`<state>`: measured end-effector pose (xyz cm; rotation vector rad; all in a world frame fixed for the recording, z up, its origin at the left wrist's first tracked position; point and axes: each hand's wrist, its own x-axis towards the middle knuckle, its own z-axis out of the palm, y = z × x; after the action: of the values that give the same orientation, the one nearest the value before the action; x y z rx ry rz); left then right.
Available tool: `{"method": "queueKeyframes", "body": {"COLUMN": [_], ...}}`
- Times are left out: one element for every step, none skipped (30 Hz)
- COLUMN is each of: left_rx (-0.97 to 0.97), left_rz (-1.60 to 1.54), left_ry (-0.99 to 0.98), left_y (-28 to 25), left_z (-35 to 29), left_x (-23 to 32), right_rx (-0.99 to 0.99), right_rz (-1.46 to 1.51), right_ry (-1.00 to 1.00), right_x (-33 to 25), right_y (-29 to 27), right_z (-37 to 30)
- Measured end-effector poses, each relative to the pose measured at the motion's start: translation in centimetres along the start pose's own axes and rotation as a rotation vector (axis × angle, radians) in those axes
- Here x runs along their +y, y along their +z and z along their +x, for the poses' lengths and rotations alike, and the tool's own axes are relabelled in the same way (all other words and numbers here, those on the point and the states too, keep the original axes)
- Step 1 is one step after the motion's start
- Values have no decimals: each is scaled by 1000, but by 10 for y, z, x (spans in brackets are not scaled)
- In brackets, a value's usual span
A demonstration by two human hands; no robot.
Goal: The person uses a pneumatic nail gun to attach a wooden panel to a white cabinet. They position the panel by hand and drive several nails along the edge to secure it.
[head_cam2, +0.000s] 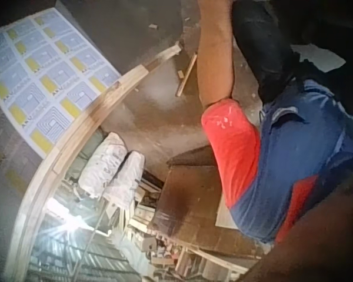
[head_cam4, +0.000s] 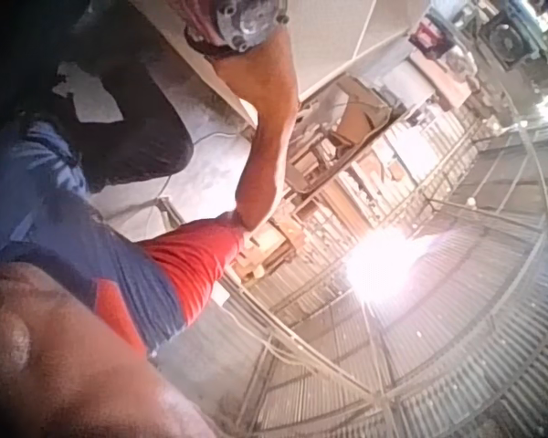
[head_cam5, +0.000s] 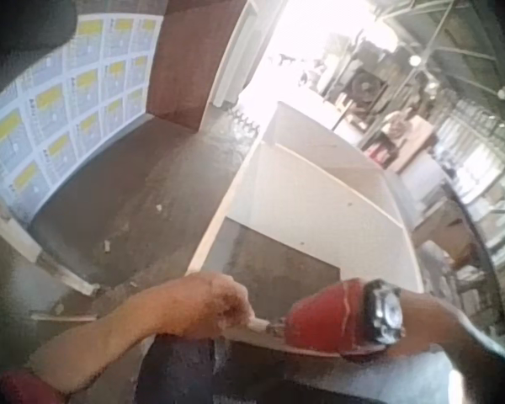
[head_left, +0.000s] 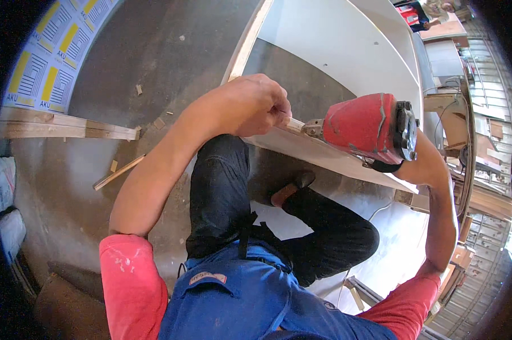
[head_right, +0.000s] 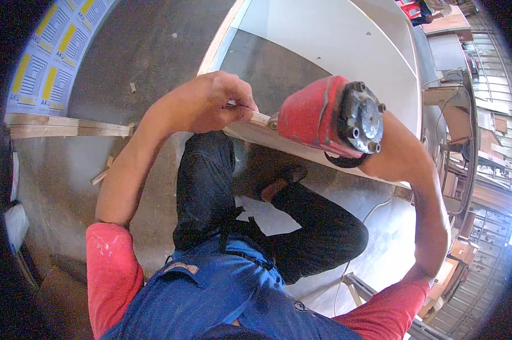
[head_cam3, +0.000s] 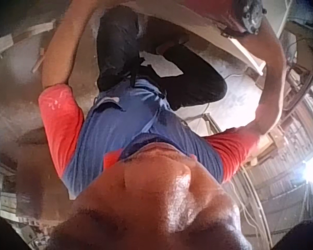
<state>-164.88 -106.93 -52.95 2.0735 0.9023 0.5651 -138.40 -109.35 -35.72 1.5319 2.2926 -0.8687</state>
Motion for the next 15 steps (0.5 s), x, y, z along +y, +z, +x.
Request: {"method": "queueKeyframes", "body": {"left_rx": [0, -1, 12, 23, 20, 35, 57, 62, -22, -108, -103, -88, -75, -71, -59], "left_rz": [-2, -5, 5, 20, 22, 11, 9, 20, 45, 64, 71, 141, 218, 231, 223], "left_ry": [8, 7, 17, 30, 33, 33, 31, 28, -61, -158, -172, -124, -72, -83, -109], "left_y": [1, 1, 2, 2, 3, 4, 0, -7, -16, -22, -27, -33, -38, -40, -41], "left_z": [1, 1, 0, -1, -1, -2, -3, -2, -1, -2, -5, -9, -12, -17, -23], "left_x": [0, 0, -1, 0, 0, -1, 2, 6, 12, 15, 12, 6, 4, 5, 7], "right_rx": [3, 9, -24, -35, -48, -36, -25, -15, -1, 10, 23, 31, 9, -6, -20], "right_rz": [54, 109, 49, 23, -5, -4, -6, -6, -32, -26, -25, -26, -27, -6, 15], "right_ry": [81, 160, 141, 133, 124, 69, 27, -7, -38, -43, -51, -62, -44, -32, -20], "right_x": [0, 0, 3, 4, 5, 5, 6, 6, 10, 9, 7, 4, 1, 1, 1], "right_y": [0, -1, -2, -2, -2, -1, -1, -1, 0, 3, 4, 5, 4, 4, 4], "right_z": [-1, -1, -2, -3, -3, 0, 1, 1, -1, -4, -6, -8, -8, -7, -6]}}
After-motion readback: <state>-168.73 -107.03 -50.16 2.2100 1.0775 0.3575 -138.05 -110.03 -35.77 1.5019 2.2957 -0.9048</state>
